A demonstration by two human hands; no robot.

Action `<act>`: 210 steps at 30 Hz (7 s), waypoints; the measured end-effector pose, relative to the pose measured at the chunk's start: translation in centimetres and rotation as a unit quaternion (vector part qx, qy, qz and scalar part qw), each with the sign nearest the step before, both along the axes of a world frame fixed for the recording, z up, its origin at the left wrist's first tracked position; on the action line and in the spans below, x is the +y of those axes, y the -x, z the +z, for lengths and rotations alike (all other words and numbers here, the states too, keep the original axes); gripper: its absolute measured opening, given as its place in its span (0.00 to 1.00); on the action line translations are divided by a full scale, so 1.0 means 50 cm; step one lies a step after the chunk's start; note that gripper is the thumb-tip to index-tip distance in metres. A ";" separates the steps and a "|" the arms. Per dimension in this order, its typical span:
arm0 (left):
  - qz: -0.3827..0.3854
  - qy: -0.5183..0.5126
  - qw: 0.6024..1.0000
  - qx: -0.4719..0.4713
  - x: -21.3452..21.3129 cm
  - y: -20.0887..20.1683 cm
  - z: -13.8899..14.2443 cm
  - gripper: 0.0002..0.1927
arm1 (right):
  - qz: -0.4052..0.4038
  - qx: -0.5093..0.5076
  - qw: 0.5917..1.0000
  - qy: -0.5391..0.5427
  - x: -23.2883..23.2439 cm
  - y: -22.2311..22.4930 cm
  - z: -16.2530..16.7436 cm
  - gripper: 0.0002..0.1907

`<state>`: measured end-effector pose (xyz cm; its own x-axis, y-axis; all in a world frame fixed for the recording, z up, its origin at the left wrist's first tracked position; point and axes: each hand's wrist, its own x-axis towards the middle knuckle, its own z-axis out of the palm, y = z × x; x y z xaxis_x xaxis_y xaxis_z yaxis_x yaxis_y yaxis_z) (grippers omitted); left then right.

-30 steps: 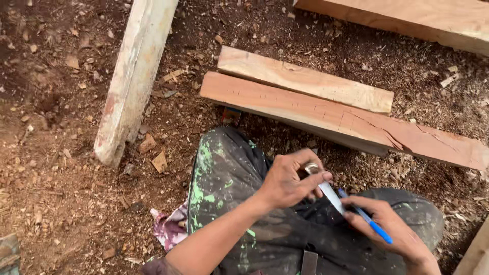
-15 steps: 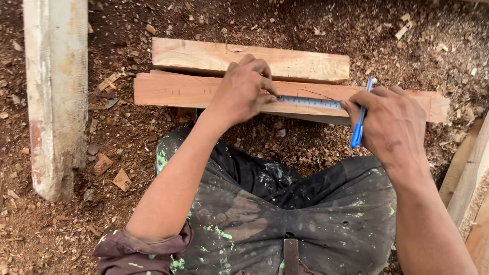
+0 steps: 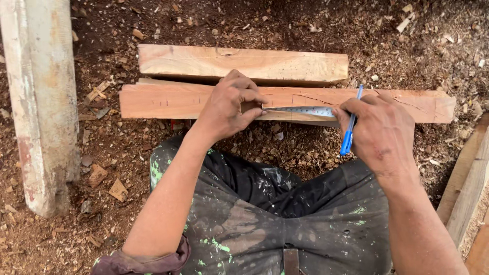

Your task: The person sits on the ground with wooden planks, pulls out a tape measure, and measures the length of planks one at a time, holding the tape against the wood and marking measured points with a pen. They reposition planks between measurements and use a metal square at times while marking.

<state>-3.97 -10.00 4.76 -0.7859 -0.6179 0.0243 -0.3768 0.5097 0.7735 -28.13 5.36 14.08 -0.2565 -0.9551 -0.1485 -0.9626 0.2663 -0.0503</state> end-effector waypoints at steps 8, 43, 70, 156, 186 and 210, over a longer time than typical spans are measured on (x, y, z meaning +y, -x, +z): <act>-0.006 0.032 0.999 0.009 -0.008 0.001 -0.008 0.04 | -0.017 -0.011 0.996 -0.083 -0.021 0.004 0.003 0.19; 0.027 0.001 0.998 0.050 -0.001 0.001 0.009 0.04 | -0.012 0.036 0.992 -0.117 -0.028 0.007 -0.011 0.21; 0.064 0.170 0.974 0.138 0.040 -0.005 -0.003 0.10 | 0.026 0.062 0.997 -0.035 0.016 0.015 -0.008 0.20; 0.244 -0.589 0.674 0.374 0.383 -0.236 -0.030 0.11 | 0.112 0.100 0.958 0.246 -0.048 -0.097 -0.217 0.13; 0.226 -0.562 0.745 0.281 0.401 -0.207 -0.032 0.13 | 0.081 -0.396 0.888 0.218 0.195 -0.186 -0.085 0.12; -0.042 0.260 0.961 0.080 0.599 -0.065 0.053 0.30 | -0.029 -0.437 0.893 0.106 0.204 -0.249 -0.169 0.25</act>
<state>-0.72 19.94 7.43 -0.7930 -0.4232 0.4382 -0.2142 0.8671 0.4498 -15.69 15.56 5.60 -0.1809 -0.9745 -0.1330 -0.5157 0.2091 -0.8308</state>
